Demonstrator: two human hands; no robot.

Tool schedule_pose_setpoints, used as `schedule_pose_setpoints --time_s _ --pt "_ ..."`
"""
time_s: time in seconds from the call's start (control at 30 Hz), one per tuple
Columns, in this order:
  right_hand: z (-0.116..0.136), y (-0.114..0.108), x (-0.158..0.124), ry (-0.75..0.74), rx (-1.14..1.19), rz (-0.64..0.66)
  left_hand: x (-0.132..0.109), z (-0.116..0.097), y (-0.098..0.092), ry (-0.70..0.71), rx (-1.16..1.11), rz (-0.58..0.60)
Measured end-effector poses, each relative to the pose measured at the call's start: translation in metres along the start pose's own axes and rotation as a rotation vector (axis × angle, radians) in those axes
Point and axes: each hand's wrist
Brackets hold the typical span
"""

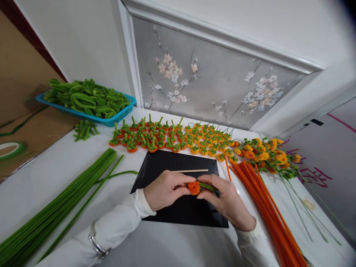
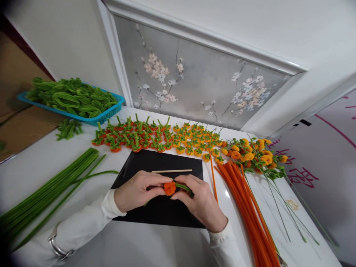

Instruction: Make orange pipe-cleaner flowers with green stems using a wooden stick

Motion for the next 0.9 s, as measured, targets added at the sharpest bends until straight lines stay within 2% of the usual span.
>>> schedule_pose_setpoints --time_s 0.2,0.57,0.73,0.9 --pt "-0.003 0.005 0.0 -0.113 -0.077 0.024 0.0 -0.005 -0.002 0.032 -0.025 0.044" --pt "-0.006 0.007 0.0 -0.176 -0.133 -0.034 0.0 -0.009 0.003 -0.146 -0.264 0.08" --pt "-0.004 0.007 -0.001 -0.195 -0.144 -0.14 0.002 -0.007 0.007 -0.37 -0.622 0.059" --pt "0.001 0.015 0.002 -0.241 -0.152 -0.165 0.003 -0.001 0.017 -0.505 -0.91 -0.02"
Point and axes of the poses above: each hand's wrist, its own x-axis towards the middle knuckle, its own y-axis out of the palm, z = x × y, and after that the axes turned 7 degrees about x, right-handed
